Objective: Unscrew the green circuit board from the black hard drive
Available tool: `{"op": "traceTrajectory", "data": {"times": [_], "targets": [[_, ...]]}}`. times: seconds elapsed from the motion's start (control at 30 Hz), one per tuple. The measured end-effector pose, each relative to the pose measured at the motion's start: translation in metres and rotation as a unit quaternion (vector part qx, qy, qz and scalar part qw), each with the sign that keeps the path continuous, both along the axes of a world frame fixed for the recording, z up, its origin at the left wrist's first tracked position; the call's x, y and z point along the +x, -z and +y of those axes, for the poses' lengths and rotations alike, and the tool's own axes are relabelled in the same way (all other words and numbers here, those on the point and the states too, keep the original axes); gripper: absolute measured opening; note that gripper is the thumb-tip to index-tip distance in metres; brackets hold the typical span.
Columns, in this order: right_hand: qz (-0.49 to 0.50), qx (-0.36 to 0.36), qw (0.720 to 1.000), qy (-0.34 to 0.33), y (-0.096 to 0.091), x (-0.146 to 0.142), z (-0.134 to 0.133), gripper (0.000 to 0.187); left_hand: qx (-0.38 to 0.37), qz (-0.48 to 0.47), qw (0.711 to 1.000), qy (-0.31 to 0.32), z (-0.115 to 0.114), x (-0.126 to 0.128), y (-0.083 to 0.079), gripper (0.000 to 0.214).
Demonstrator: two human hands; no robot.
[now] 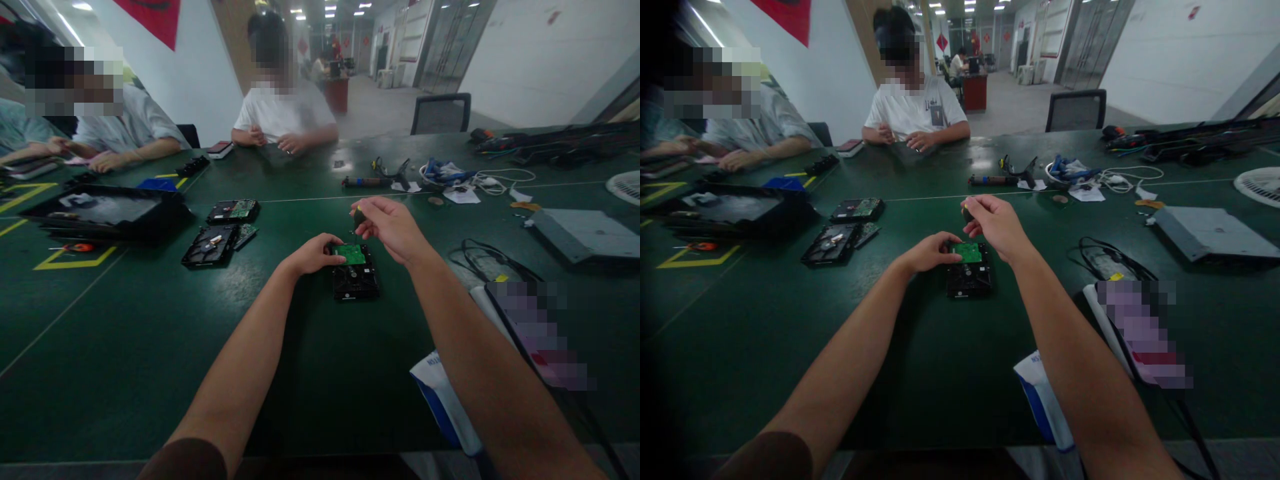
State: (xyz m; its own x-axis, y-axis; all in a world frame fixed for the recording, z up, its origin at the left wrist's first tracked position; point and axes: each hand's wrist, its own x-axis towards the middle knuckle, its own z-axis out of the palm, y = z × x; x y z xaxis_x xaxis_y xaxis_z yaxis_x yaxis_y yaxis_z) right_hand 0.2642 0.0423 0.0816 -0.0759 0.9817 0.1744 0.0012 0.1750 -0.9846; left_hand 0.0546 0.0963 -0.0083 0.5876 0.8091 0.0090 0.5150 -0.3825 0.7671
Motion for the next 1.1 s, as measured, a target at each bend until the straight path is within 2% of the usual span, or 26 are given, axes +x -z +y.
{"op": "traceTrajectory", "data": {"times": [0.13,0.2,0.4,0.53,0.6,0.73,0.93,1.1], "targets": [[0.015,-0.005,1.0,-0.002,0.0,-0.001,-0.001,0.023,-0.011,0.004,1.0,-0.004,0.0,0.0,0.0,0.054],[-0.008,0.009,1.0,0.011,0.0,0.001,0.0,0.024,-0.012,0.005,1.0,-0.004,0.0,0.0,0.0,0.055],[-0.134,0.064,0.984,0.102,0.005,0.009,0.006,0.032,0.0,0.005,1.0,0.002,0.0,0.0,0.0,0.057],[-0.147,0.058,0.977,0.14,0.006,0.01,0.007,0.029,-0.005,0.007,1.0,-0.005,0.0,0.0,0.0,0.059],[-0.128,0.052,0.982,0.131,0.005,0.008,0.006,0.026,-0.009,0.005,1.0,-0.003,0.0,0.0,0.0,0.06],[-0.069,0.026,0.995,0.061,0.0,0.004,0.001,0.018,-0.009,0.005,1.0,-0.001,0.0,-0.001,0.0,0.059],[-0.012,-0.003,1.0,-0.016,-0.004,0.0,-0.003,0.022,0.006,0.005,1.0,0.006,0.001,-0.001,0.002,0.058],[0.051,-0.022,0.998,-0.033,-0.003,-0.001,-0.003,0.023,0.009,0.0,1.0,0.007,0.001,-0.001,0.002,0.055]]}}
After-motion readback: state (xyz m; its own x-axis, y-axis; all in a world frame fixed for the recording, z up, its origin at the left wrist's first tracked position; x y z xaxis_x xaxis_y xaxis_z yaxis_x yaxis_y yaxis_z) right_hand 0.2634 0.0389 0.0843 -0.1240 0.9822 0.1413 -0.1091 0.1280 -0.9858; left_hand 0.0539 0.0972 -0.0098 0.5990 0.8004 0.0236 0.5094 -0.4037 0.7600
